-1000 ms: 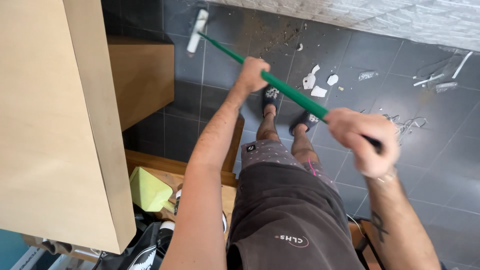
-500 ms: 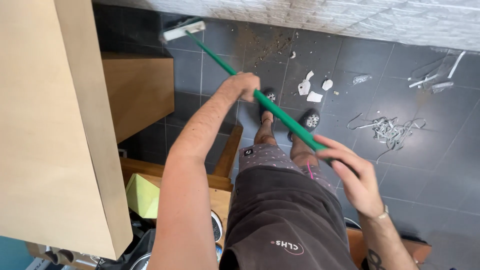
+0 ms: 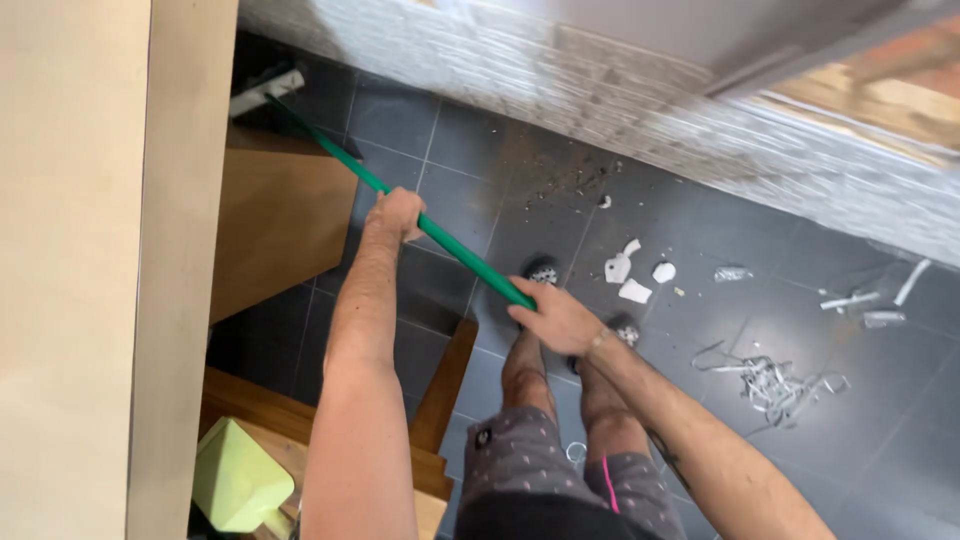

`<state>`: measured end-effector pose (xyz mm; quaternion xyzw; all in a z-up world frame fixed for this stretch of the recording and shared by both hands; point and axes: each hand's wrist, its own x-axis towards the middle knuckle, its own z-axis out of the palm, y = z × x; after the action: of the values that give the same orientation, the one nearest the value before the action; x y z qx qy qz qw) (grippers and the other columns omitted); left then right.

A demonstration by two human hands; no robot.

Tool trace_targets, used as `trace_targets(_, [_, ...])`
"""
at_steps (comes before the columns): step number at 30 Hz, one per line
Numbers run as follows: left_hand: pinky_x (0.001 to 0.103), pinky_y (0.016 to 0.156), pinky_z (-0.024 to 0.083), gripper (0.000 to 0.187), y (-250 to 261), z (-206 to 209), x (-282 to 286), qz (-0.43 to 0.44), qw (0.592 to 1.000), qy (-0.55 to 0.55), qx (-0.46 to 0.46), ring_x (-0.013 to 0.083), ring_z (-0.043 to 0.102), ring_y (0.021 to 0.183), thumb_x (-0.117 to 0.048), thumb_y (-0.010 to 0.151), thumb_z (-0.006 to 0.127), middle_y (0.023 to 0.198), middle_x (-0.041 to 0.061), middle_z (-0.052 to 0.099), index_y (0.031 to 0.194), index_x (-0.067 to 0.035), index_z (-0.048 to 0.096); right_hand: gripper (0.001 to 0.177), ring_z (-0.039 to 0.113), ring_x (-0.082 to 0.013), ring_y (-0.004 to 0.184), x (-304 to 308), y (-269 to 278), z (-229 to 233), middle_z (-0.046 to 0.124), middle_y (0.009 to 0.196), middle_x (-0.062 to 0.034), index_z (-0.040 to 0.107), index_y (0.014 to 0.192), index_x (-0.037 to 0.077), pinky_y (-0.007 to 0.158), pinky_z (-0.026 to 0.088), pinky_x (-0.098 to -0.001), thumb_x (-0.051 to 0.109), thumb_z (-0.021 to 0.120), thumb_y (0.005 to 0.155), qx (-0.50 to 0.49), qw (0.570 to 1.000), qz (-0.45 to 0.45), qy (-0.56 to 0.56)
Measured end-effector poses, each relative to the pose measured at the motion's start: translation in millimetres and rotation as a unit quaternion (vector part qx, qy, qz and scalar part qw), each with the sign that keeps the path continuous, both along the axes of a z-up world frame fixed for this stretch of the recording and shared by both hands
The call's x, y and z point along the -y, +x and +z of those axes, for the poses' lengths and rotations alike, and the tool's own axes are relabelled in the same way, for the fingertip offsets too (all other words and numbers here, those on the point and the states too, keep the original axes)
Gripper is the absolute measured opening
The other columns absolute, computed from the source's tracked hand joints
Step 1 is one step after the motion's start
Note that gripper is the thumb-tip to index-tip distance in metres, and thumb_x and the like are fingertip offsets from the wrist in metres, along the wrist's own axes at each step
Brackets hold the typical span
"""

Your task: Sweeping white debris on a tiled floor using a long-handled squeegee

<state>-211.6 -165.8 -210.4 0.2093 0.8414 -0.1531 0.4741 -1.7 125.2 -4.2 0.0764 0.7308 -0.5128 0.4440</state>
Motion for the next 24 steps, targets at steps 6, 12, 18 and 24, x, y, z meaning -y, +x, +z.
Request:
trace_targets(6, [0.052, 0.117, 0.047, 0.030, -6.3, 37.8, 29.2, 0.171, 0.961, 0.112, -0.188, 0.0474, 0.026, 0.149, -0.013, 0.094, 0.072, 0.161, 0.023, 0.024, 0.123, -0.010, 0.071, 0.050, 0.068, -0.0474, 0.111, 73.8, -77.0, -87.2, 0.074, 0.120, -0.0200, 0.062, 0.142, 0.022, 0.093, 0.054, -0.0571, 0.034, 0.063, 0.094, -0.068, 0.997, -0.019, 0.031])
trace_targets(12, [0.051, 0.119, 0.046, 0.036, -32.9, -72.5, 107.9, 0.376, 0.882, 0.140, -0.246, 0.0403, 0.043, 0.146, -0.028, 0.098, 0.076, 0.167, 0.022, 0.005, 0.122, -0.019, 0.050, 0.047, 0.066, -0.0439, 0.118, 150.9, -123.9, -147.7, 0.073, 0.123, -0.0169, 0.060, 0.142, 0.029, 0.099, 0.053, -0.0539, 0.037, 0.061, 0.096, -0.066, 0.996, -0.052, -0.031])
trace_targets(18, [0.051, 0.122, 0.039, 0.028, -39.6, -32.9, 118.2, 0.327, 0.876, 0.236, -0.265, 0.0481, 0.031, 0.150, -0.023, 0.098, 0.079, 0.164, 0.029, 0.017, 0.109, -0.014, 0.056, 0.051, 0.064, -0.0404, 0.123, 169.3, -117.8, -101.9, 0.071, 0.128, -0.0163, 0.057, 0.145, 0.027, 0.101, 0.052, -0.0526, 0.040, 0.060, 0.096, -0.022, 0.995, -0.099, -0.025])
trace_targets(24, [0.059, 0.123, 0.024, 0.032, -8.0, -54.0, 88.6, 0.200, 0.895, 0.289, -0.275, 0.0483, 0.030, 0.149, -0.038, 0.086, 0.085, 0.153, 0.027, 0.048, 0.100, -0.014, 0.068, 0.054, 0.068, -0.0440, 0.112, 108.4, -46.4, -37.6, 0.070, 0.124, -0.0232, 0.054, 0.150, 0.021, 0.092, 0.054, -0.0485, 0.035, 0.056, 0.098, -0.009, 0.994, -0.107, 0.009])
